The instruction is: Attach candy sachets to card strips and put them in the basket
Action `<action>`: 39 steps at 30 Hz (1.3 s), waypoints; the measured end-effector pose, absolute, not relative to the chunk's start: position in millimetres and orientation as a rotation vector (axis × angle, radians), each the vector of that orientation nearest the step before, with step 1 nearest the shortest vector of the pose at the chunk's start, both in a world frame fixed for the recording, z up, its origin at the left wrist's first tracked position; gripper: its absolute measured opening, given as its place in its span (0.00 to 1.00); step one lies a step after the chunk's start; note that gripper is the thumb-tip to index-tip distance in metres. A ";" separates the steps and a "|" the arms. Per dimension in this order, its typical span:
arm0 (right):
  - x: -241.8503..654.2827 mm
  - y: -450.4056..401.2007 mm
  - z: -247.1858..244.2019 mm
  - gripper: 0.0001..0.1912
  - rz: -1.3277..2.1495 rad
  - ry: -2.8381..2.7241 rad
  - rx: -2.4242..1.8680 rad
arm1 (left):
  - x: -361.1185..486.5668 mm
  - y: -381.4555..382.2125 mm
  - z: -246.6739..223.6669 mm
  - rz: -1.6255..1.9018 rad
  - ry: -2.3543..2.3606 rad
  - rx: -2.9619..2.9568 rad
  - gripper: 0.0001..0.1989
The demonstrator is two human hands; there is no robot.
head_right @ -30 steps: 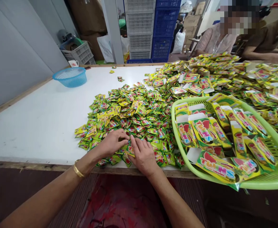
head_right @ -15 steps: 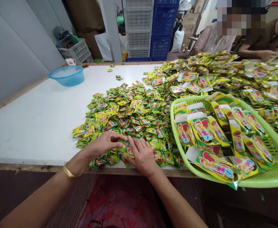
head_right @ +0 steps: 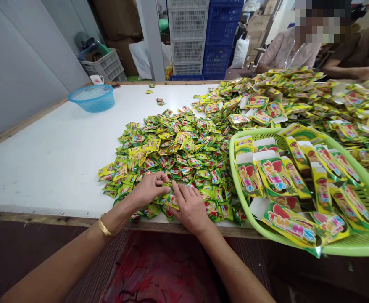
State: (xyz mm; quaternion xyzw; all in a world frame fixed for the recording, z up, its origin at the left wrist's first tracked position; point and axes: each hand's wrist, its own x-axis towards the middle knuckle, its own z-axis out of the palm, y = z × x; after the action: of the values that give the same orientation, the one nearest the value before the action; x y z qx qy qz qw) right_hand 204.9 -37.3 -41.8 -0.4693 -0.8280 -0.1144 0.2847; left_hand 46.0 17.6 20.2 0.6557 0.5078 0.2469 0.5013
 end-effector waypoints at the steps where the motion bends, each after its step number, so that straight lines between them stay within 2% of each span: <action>1: 204.4 -37.1 -42.0 0.31 -0.300 -2.212 -1.256 | 46.0 14.7 20.8 0.622 1.262 1.573 0.07; 6: 203.0 -35.8 -42.7 0.32 -0.296 -2.194 -1.251 | 54.2 5.9 19.9 0.690 1.466 1.716 0.04; 11: 206.1 -37.0 -40.7 0.33 -0.291 -2.149 -1.287 | 55.7 14.8 23.1 0.589 1.252 1.625 0.01; 13: 206.1 -37.3 -40.2 0.33 -0.282 -2.147 -1.288 | 49.9 16.3 27.8 0.537 1.192 1.628 0.03; 16: 204.3 -36.8 -41.0 0.32 -0.272 -2.166 -1.258 | 41.9 13.7 32.2 0.529 1.347 1.800 0.06; 19: 203.0 -36.2 -42.2 0.30 -0.310 -2.198 -1.224 | 42.2 11.1 29.4 0.488 1.515 1.933 0.04; 24: 205.0 -37.1 -41.5 0.31 -0.345 -2.213 -1.244 | 52.7 14.5 21.4 0.423 1.383 1.619 0.07; 28: 206.0 -37.8 -40.2 0.32 -0.309 -2.198 -1.287 | 55.0 13.5 21.4 0.443 1.305 1.413 0.03; 34: 206.0 -36.3 -42.2 0.32 -0.313 -2.175 -1.279 | 62.6 8.4 15.7 0.560 1.301 1.435 0.07; 39: 208.1 -36.2 -45.0 0.33 -0.272 -2.126 -1.303 | 59.4 9.7 17.9 0.454 1.186 1.409 0.09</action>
State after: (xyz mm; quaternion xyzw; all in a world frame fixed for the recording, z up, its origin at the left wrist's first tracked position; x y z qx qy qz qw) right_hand 208.1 -36.2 -45.0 -0.4935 -0.8055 -0.1029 0.3115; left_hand 59.4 9.7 17.9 0.6035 0.5082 0.1946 0.5828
